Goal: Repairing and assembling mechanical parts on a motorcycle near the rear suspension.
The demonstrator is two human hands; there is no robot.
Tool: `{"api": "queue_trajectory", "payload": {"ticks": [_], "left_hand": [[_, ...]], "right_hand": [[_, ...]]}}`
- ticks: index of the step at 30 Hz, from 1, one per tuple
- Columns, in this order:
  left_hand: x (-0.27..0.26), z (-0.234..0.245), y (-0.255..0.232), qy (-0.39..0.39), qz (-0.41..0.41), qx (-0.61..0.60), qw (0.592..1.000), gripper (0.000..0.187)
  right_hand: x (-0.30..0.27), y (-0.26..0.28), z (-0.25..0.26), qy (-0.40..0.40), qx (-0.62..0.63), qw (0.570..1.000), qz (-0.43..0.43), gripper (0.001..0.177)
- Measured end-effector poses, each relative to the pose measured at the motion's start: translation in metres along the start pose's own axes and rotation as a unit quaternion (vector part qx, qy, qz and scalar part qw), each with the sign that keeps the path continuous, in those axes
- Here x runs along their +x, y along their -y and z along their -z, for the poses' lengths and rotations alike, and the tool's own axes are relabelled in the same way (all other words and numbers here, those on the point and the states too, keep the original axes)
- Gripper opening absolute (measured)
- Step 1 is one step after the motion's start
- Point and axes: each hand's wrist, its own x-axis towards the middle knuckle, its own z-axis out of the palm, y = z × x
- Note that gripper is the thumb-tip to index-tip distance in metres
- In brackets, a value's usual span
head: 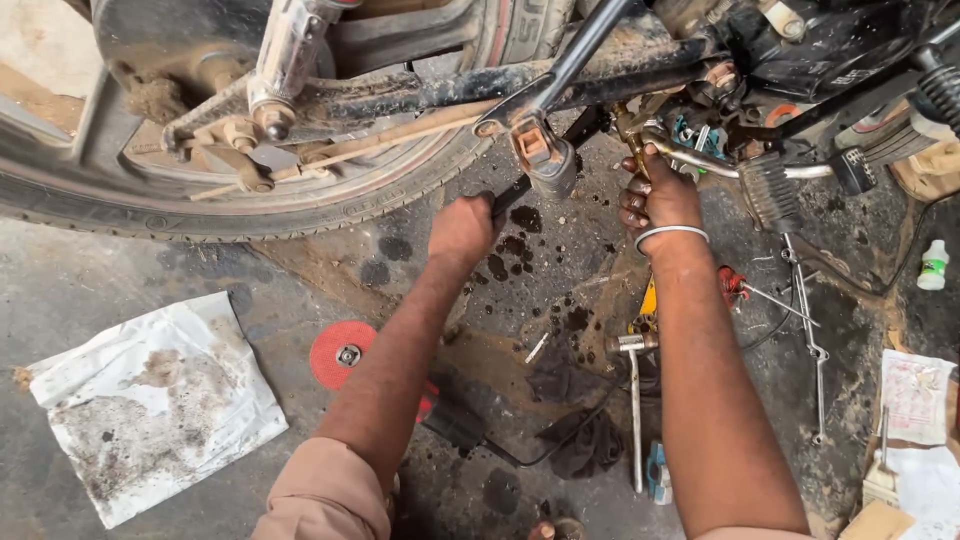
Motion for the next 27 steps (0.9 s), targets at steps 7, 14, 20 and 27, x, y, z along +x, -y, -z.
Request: {"api": "queue_trajectory", "payload": {"ticks": [7,14,20,27], "left_hand": [[0.002,0.008,0.011,-0.032,-0.026,0.052,0.998,0.037],[0.001,-0.006,0.0,-0.025,-0.018,-0.107,0.994,0.027],[0.004,-0.016,0.004,-0.045,-0.038,-0.087,0.994,0.027],[0.018,-0.016,0.007,0.021,-0.021,-0.071,0.997,0.031]], "right_hand": [[0.007,0.002,-0.001,0.003,0.05,0.998,-0.033,0.038],[0.002,-0.001,-0.002,-0.016,0.009,1.0,-0.006,0.042],[-0.022,0.003,-0.02,-0.044,0.01,0.998,0.039,0.067],[0.009,-0.012,0.003,-0.002,-0.007,0.995,0.104,0.047]]}}
